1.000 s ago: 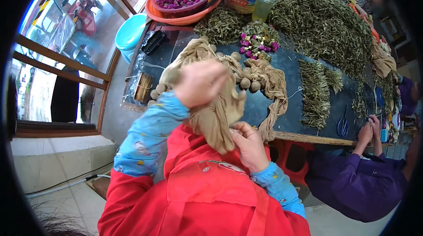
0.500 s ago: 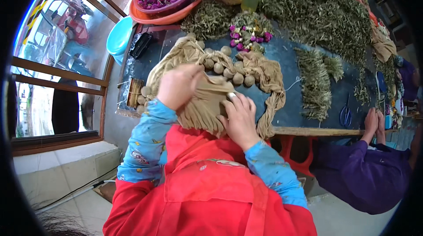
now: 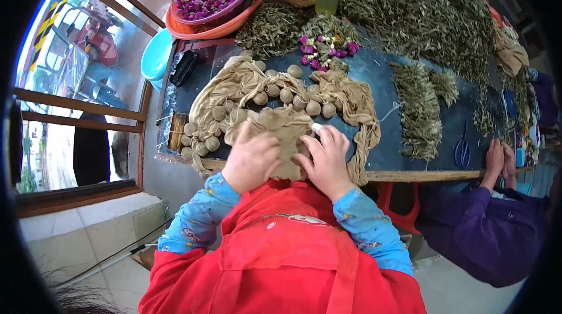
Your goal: The person assembles small bundles of dried herbs and flowers by wrapping them in cloth and tying them with string. They repeatedly pick up materials from a table, wrap the contents, and secure the bundles, placing the finished items in a growing pile.
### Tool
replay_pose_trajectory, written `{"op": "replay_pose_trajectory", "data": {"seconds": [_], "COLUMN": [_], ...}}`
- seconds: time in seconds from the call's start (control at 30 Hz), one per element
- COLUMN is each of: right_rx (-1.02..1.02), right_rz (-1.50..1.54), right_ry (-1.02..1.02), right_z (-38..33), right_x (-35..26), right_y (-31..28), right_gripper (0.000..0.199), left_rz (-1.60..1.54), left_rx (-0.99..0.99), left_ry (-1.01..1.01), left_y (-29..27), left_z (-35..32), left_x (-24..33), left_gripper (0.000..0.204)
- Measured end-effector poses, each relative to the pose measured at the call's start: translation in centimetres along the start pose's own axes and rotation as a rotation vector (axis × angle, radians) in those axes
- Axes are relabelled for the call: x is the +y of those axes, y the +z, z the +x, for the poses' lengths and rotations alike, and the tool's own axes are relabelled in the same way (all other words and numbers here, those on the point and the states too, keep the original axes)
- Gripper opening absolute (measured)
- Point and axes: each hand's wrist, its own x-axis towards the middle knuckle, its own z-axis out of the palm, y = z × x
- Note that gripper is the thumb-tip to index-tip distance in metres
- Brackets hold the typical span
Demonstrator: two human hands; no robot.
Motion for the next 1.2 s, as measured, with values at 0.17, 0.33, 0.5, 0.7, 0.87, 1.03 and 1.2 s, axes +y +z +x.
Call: {"op": "replay_pose_trajectory", "data": {"seconds": [0.17, 0.33, 0.5, 0.7, 0.87, 1.03, 1.2], "right_rx": [-0.052, -0.009, 0.200, 0.318, 0.105, 0.345, 0.154], "right_rz": [0.222, -0.021, -0.004, 0.003, -0.053, 0.091, 1.134], "right_ry": [-0.009, -0.039, -0.048, 0.235, 0.225, 0.217, 0.611], "right_z": [1.3, 1.5, 5.5, 12.9, 12.9, 12.5, 8.9], "right_x": [-0.7, 0.2, 2.5, 13.1, 12.4, 10.6, 7.6], "right_y": [2.3, 1.2, -2.1, -2.8, -1.7, -5.1, -6.8], "right_gripper": [0.039, 0.036, 0.016, 0.021, 0.024, 0.023, 0.019], "left_rz": [0.084, 0.027, -0.080, -0.112, -0.124, -0.116, -0.145], "left_rx": [0.084, 0.055, 0.227, 0.360, 0.400, 0.393, 0.434], "left_ry": [0.002, -0.134, -0.080, -0.037, -0.050, -0.044, -0.042], "left_y": [1.2, -0.8, -0.5, 2.0, 2.1, 1.7, 1.2], "left_z": [0.4, -1.0, -1.1, -1.8, -1.8, -2.0, -2.1], "left_x": [-0.4, 0.2, 0.8, 0.5, 0.0, 0.3, 0.6], "left_gripper": [0.026, 0.020, 0.021, 0.024, 0.020, 0.016, 0.017]}}
